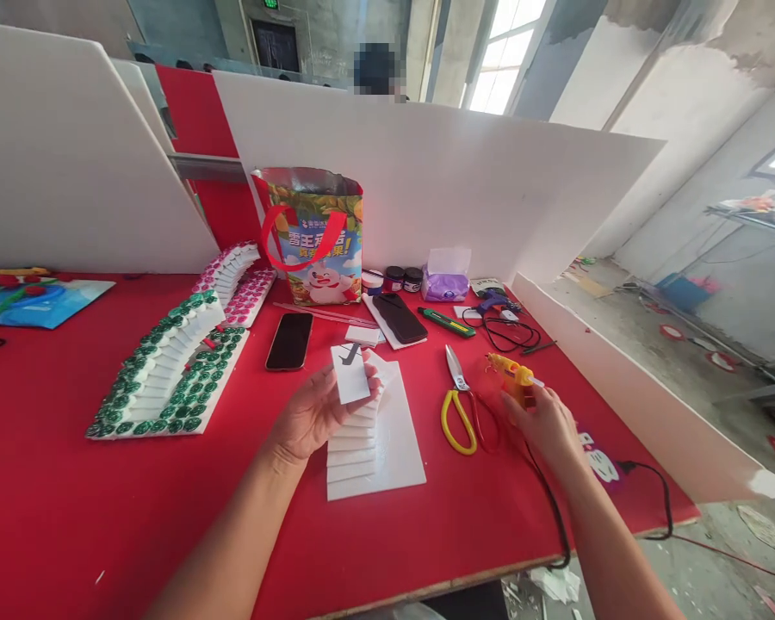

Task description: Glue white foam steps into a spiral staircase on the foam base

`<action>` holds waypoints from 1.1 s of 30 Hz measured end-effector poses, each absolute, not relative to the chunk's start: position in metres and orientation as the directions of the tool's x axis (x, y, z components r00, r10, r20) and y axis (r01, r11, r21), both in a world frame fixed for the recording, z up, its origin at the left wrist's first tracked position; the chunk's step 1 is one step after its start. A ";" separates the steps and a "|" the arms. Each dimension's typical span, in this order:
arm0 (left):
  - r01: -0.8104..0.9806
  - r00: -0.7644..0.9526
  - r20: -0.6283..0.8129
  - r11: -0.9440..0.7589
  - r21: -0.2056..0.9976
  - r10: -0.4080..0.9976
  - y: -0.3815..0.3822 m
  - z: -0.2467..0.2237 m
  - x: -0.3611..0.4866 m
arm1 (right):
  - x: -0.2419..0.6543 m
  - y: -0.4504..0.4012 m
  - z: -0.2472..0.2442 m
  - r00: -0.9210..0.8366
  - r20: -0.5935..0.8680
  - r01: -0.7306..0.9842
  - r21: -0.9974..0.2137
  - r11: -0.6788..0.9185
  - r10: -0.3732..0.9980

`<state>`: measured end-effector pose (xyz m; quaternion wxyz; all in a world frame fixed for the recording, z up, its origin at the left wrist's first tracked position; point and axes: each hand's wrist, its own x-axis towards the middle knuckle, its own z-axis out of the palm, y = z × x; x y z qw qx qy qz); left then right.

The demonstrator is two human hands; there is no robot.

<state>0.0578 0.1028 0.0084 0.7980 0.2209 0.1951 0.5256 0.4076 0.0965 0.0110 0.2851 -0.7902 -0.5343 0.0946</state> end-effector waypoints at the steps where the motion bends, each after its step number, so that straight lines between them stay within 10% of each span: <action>1: -0.769 0.379 -0.067 0.355 0.531 0.923 0.102 0.008 0.057 | 0.407 0.103 0.009 0.424 0.126 0.763 -0.583 -0.279 0.897; 10: -0.842 0.203 -0.039 0.195 0.504 0.978 0.119 0.027 0.040 | 0.376 0.106 0.037 0.336 0.017 0.514 -0.841 -0.168 0.942; 17: -0.809 0.107 -0.002 0.089 0.581 0.994 0.131 0.028 0.028 | 0.296 0.109 0.098 0.085 0.054 -0.220 -0.973 0.072 0.995; 33: -0.634 0.226 -0.063 0.196 0.748 0.972 0.126 0.006 0.039 | 0.253 0.108 0.045 -0.361 0.100 -0.035 -0.995 0.094 0.927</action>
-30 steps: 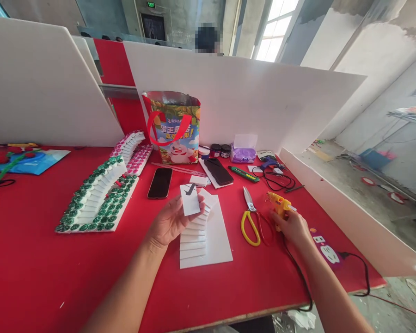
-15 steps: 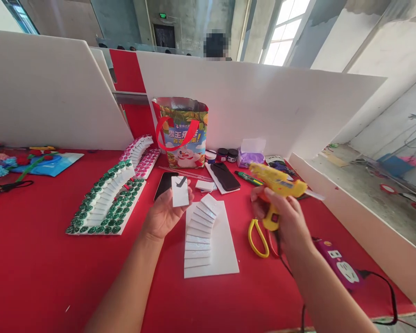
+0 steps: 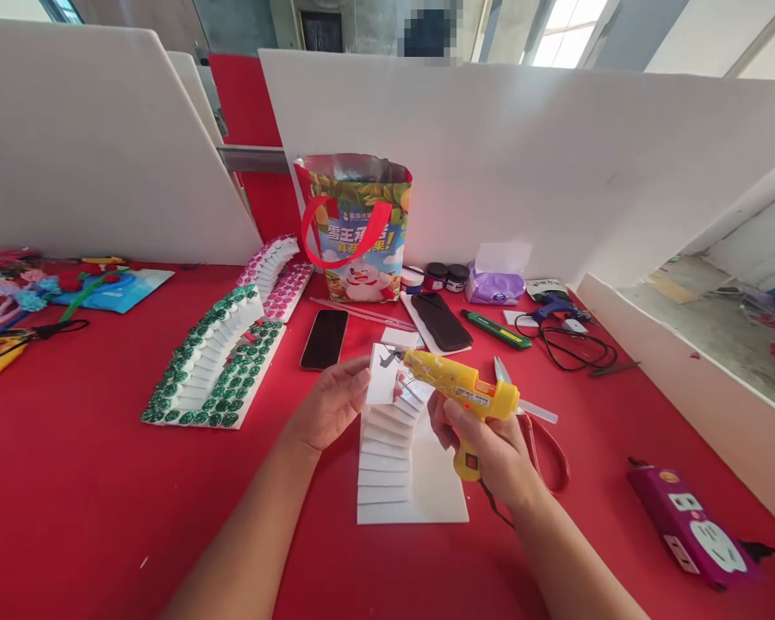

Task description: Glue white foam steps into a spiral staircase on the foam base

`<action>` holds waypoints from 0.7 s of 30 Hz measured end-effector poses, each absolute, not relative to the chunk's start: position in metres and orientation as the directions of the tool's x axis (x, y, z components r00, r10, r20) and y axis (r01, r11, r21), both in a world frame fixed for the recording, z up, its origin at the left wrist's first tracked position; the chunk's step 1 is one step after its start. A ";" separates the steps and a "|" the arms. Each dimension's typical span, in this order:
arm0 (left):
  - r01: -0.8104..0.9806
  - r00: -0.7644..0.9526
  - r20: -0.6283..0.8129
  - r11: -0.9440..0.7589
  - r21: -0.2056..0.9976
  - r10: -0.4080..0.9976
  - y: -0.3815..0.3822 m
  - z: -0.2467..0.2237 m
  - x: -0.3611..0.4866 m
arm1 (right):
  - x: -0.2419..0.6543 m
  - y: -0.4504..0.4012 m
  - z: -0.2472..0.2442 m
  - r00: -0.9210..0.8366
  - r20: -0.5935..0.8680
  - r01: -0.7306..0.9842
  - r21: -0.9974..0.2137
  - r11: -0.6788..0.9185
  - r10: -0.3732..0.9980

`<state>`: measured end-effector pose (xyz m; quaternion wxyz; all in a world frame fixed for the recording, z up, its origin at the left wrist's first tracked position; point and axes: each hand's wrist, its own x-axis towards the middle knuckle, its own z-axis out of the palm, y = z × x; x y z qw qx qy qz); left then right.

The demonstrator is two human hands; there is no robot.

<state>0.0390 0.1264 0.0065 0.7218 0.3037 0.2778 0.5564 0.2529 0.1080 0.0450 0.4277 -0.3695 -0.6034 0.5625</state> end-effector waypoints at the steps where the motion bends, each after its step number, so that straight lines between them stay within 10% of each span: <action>1: -0.628 0.228 -0.069 0.201 0.752 0.971 0.126 0.006 0.039 | 0.253 0.107 0.044 -0.369 0.082 -0.027 -0.997 0.077 0.926; 21: -0.619 0.299 -0.067 0.246 0.746 0.952 0.124 0.006 0.046 | 0.250 0.103 0.048 -0.326 0.037 0.001 -0.999 0.039 0.945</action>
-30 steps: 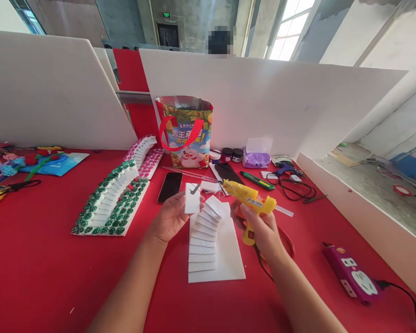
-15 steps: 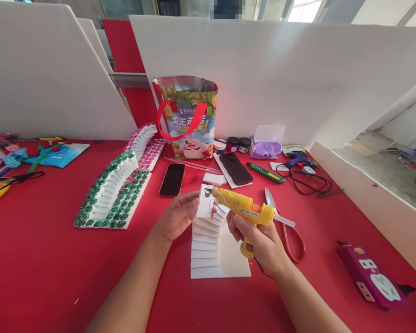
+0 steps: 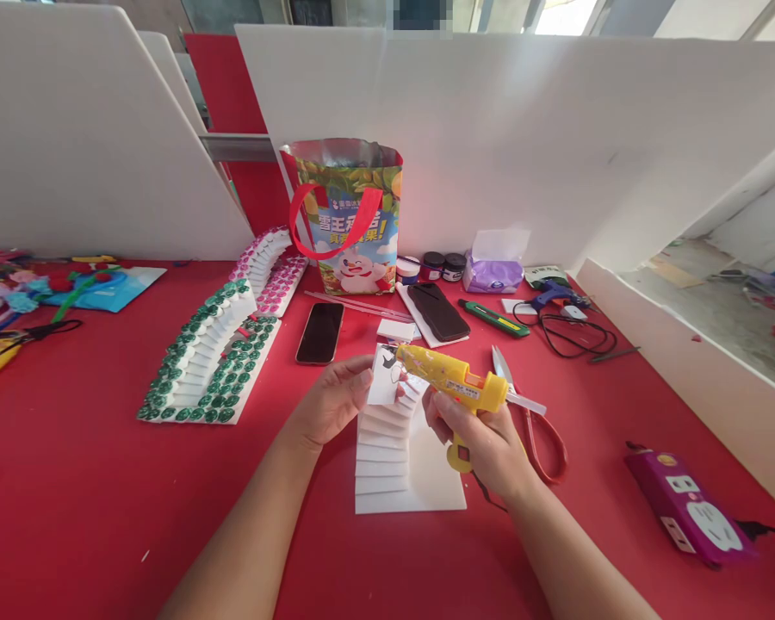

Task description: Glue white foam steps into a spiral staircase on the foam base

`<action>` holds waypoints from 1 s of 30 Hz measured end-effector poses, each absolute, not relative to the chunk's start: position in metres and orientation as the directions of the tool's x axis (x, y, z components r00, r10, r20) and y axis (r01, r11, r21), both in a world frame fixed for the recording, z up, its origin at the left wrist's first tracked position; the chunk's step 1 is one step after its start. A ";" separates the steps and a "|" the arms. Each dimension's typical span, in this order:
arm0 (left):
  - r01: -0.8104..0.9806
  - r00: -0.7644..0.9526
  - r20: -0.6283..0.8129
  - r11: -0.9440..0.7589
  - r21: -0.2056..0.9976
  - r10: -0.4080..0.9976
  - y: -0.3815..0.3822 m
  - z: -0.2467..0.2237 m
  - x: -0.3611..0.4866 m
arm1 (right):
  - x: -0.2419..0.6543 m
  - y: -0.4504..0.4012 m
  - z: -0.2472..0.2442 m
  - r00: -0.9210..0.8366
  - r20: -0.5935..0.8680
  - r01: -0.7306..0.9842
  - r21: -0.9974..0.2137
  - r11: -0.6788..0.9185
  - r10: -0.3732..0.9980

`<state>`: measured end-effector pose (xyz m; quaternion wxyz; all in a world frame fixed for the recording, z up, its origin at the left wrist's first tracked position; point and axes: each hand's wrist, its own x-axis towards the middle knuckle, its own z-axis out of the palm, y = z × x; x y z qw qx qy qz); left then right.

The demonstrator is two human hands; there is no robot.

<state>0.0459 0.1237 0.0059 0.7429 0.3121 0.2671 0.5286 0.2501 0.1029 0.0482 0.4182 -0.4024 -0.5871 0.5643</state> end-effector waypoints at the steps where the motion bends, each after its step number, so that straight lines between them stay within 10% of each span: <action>1: -0.620 0.299 -0.066 0.247 0.745 0.952 0.124 0.006 0.046 | 0.250 0.103 0.048 -0.328 0.032 0.004 -0.999 0.036 0.944; 30: -0.639 0.277 -0.062 0.232 0.733 0.959 0.124 0.004 0.045 | 0.249 0.100 0.050 -0.336 0.033 0.003 -0.999 0.036 0.941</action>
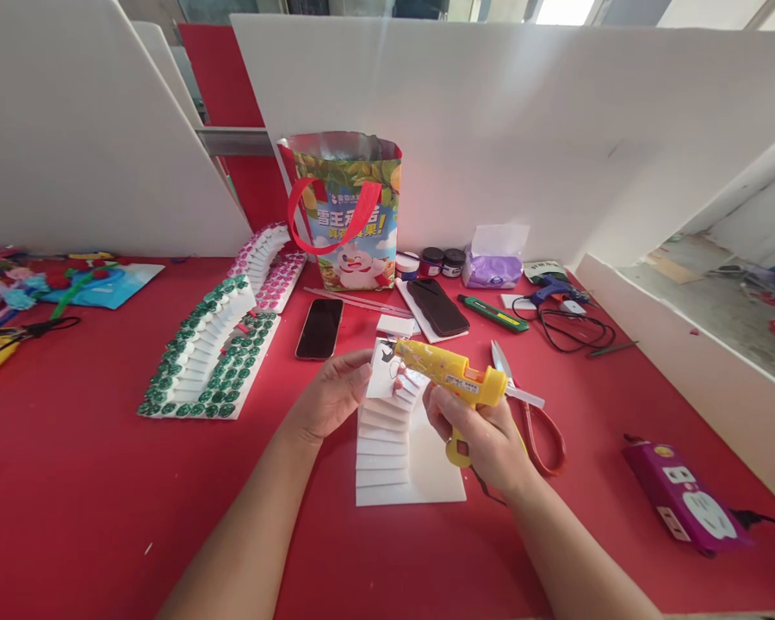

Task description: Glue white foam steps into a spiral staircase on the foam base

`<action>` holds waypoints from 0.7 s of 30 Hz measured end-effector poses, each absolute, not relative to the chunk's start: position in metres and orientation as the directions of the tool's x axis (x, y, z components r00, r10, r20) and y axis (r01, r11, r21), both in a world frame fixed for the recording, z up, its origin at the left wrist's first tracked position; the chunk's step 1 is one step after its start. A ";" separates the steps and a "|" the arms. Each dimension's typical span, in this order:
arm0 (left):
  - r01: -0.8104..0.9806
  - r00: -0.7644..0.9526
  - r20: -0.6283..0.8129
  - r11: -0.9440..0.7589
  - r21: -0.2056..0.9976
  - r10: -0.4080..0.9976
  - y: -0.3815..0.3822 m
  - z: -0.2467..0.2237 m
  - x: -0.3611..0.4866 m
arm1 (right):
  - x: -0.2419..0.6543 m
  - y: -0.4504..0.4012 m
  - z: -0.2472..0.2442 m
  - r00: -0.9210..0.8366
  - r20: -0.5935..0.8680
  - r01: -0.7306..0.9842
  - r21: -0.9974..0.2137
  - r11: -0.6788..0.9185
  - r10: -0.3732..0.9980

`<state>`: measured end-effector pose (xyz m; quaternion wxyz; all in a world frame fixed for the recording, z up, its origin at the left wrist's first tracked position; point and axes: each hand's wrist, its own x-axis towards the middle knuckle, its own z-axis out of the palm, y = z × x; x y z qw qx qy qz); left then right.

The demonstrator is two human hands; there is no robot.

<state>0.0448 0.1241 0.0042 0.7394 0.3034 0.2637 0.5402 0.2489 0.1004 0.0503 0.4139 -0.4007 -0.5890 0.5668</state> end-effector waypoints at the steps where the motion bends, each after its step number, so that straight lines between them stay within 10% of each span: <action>1: -0.638 0.271 -0.063 0.228 0.735 0.960 0.124 0.005 0.045 | 0.249 0.100 0.050 -0.335 0.030 0.005 -0.999 0.033 0.942; 21: -0.647 0.221 -0.058 0.191 0.738 0.974 0.125 0.008 0.046 | 0.249 0.095 0.048 -0.378 -0.012 0.021 -1.000 -0.004 0.926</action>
